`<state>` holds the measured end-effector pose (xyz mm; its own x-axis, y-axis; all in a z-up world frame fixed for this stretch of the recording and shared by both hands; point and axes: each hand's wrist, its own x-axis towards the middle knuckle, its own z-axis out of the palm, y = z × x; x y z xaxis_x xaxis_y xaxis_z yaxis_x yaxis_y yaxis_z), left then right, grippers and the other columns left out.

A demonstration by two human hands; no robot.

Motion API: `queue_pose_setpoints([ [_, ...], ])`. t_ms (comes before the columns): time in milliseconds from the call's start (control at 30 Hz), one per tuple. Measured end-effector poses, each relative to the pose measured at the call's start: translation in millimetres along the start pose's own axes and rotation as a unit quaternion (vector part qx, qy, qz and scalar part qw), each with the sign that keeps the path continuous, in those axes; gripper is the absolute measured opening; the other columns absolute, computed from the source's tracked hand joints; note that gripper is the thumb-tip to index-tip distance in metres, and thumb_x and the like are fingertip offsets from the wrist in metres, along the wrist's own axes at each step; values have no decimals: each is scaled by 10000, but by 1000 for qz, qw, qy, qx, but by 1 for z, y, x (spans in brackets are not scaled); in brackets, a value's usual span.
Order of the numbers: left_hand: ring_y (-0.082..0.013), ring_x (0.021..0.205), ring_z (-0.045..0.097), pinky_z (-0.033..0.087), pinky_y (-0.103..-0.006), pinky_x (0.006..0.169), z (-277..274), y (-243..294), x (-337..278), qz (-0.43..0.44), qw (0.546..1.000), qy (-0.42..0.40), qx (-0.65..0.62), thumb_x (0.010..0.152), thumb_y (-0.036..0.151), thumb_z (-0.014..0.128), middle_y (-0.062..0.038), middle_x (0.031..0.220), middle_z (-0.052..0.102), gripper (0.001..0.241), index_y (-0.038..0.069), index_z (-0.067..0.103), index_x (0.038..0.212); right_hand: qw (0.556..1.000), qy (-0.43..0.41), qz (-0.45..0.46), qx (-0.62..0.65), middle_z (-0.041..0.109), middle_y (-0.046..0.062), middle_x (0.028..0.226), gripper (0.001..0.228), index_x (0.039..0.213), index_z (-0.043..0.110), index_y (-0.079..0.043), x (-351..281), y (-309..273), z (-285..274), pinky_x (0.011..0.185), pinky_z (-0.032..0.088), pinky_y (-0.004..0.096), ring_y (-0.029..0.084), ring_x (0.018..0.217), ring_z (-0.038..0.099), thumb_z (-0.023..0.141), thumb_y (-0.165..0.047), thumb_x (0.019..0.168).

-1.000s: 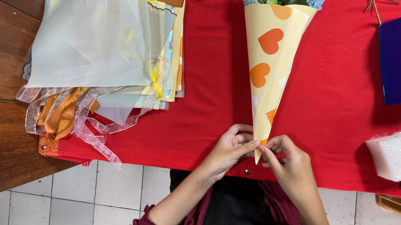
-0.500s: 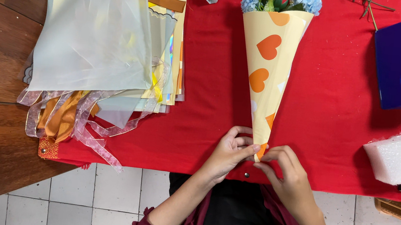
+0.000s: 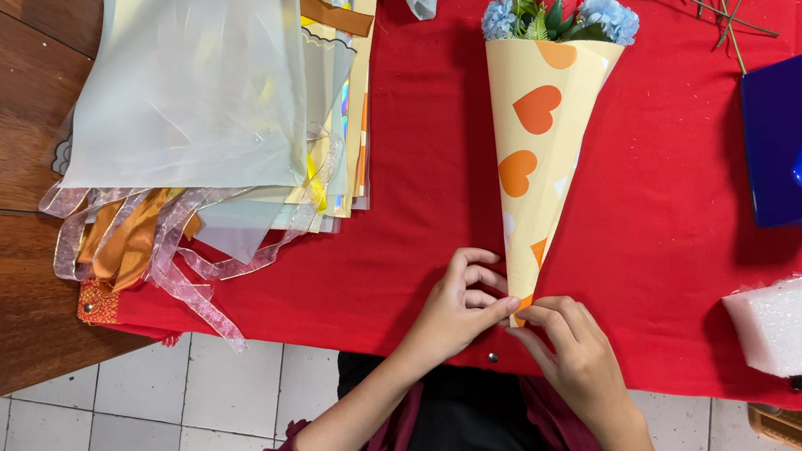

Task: The person prepares a bouquet by grouping artificial roses and blue flowers by hand, then wraps them in patterned paper.

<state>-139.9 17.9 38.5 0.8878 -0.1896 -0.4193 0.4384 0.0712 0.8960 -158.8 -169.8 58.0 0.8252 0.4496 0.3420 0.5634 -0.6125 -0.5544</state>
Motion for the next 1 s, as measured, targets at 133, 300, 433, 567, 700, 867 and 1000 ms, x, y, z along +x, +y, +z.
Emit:
queue_pose_setpoints([
  [133, -181, 659, 743, 596, -250, 622, -11, 13, 2, 47, 996, -2, 81, 935, 233, 704, -102, 960, 681, 503, 42, 435, 1315, 996, -63, 53, 41, 578, 92, 1024, 391, 1136, 589, -41, 5, 7, -5, 690, 539, 337, 186, 802, 613, 818, -174, 849],
  [300, -392, 1049, 712, 628, -438, 845, -31, 38, 30, 142, 973, 45, 177, 1044, 261, 588, -258, 1236, 620, 441, 10, 457, 1382, 980, 25, 180, 75, 613, 61, 885, 242, 1080, 711, -97, 36, 32, -23, 736, 570, 338, 228, 781, 662, 817, -141, 868],
  [433, -514, 1308, 528, 520, -547, 1062, -28, 58, 81, 208, 964, 87, 144, 1071, 304, 526, -345, 1434, 451, 546, -48, 380, 1462, 959, 86, 230, 141, 589, 201, 1178, 390, 1358, 586, 13, 84, 57, -10, 892, 561, 443, 369, 1081, 650, 686, -168, 1027],
  [567, -539, 1476, 286, 350, -562, 1212, -18, 64, 133, 236, 961, 126, 73, 1076, 350, 500, -381, 1563, 262, 681, -70, 255, 1554, 933, 133, 253, 220, 377, 383, 1451, 786, 1535, 264, 115, 129, 88, 21, 1028, 464, 540, 545, 1327, 451, 707, -300, 1037],
  [700, -474, 1543, 179, 232, -535, 1271, -4, 60, 169, 270, 952, 143, 6, 995, 397, 627, -333, 1641, 148, 872, -30, 172, 1605, 905, 202, 292, 234, 397, 291, 1550, 942, 1598, 224, 6, 156, 127, 44, 1024, 474, 398, 408, 1384, 452, 802, -426, 992],
  [867, -465, 1529, 222, 231, -546, 1266, 2, 54, 172, 310, 936, 168, 22, 871, 310, 777, -334, 1626, 191, 1042, -29, 126, 1611, 900, 262, 256, 236, 481, 257, 1517, 813, 1562, 338, -15, 162, 134, 54, 991, 469, 379, 365, 1341, 503, 796, -369, 991],
  [1000, -419, 1527, 265, 264, -522, 1264, 3, 55, 174, 328, 932, 151, -18, 874, 195, 763, -299, 1622, 235, 1014, -3, 115, 1627, 883, 271, 202, 325, 420, 259, 1557, 802, 1587, 257, -42, 162, 135, 55, 1128, 379, 416, 364, 1439, 401, 763, -263, 1006],
])
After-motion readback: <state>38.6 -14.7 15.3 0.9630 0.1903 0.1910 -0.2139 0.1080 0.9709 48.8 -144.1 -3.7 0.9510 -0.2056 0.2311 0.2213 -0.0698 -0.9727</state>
